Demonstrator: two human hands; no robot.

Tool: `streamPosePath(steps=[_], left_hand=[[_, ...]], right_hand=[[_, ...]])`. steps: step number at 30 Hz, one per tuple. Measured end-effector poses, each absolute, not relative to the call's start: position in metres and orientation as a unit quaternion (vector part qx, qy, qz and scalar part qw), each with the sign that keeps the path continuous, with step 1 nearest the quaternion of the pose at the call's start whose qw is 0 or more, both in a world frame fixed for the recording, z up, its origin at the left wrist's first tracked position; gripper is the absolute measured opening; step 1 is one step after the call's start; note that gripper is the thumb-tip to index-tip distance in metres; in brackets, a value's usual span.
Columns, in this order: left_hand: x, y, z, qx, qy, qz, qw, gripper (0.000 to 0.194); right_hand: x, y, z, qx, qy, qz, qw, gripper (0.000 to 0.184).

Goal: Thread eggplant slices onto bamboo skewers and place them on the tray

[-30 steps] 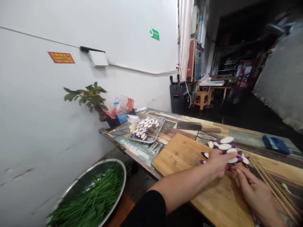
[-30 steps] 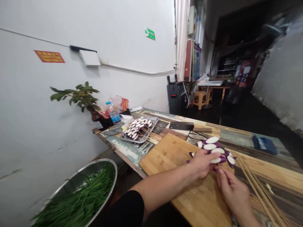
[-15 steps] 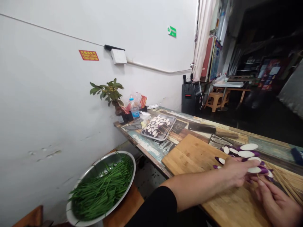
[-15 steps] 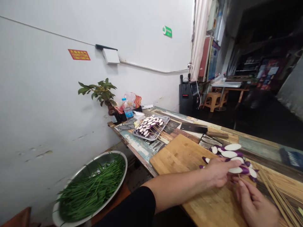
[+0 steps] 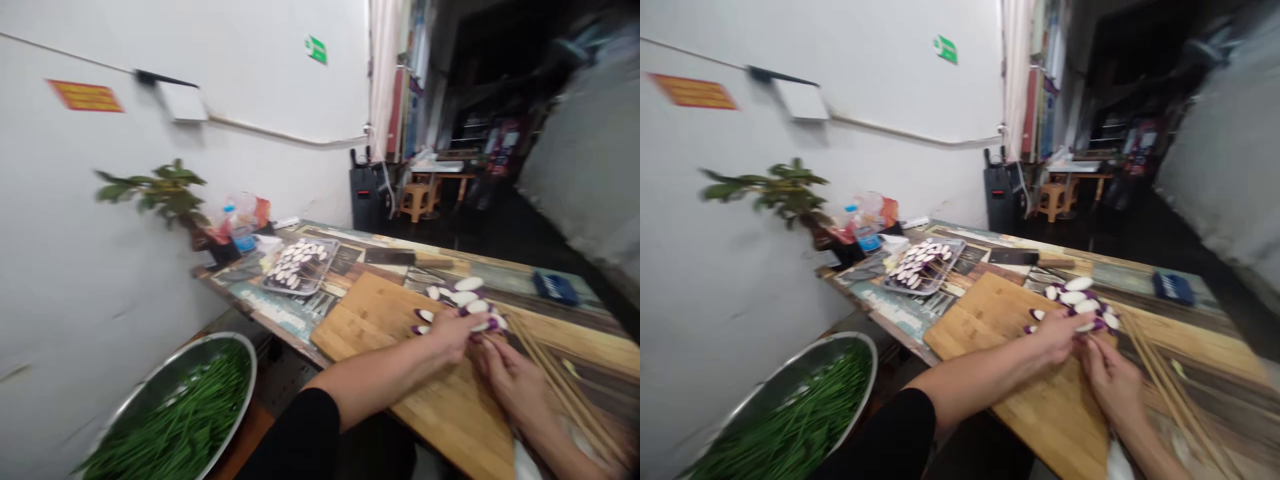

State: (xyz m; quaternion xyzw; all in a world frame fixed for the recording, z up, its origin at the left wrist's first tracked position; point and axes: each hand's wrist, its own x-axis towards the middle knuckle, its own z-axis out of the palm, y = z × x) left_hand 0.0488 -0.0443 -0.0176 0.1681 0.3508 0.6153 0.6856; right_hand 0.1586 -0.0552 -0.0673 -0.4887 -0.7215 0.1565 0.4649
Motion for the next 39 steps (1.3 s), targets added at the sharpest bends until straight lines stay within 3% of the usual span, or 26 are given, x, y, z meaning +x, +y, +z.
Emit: streamPosePath(steps=[5,11,20,32,39], left_hand=[[0.047,-0.047,-0.018,0.169,0.33,0.616,0.695,0.002],[0.038,-0.046,-0.013,0.184,0.329,0.621,0.687,0.018],[0.039,-0.045,-0.013,0.176,0.349,0.632,0.669,0.014],[0.041,-0.044,-0.018,0.199,0.38,0.612,0.665,0.015],[0.031,-0.04,-0.012,0.216,0.354,0.636,0.651,0.03]], right_hand=[[0.145,-0.066,-0.049,-0.467,-0.718,0.215,0.468,0.034],[0.146,-0.073,-0.046,-0.459,-0.719,0.226,0.471,0.029],[0.146,-0.072,-0.05,-0.445,-0.715,0.248,0.48,0.028],[0.145,-0.07,-0.052,-0.413,-0.651,0.394,0.501,0.03],[0.146,-0.072,-0.047,-0.427,-0.69,0.314,0.493,0.03]])
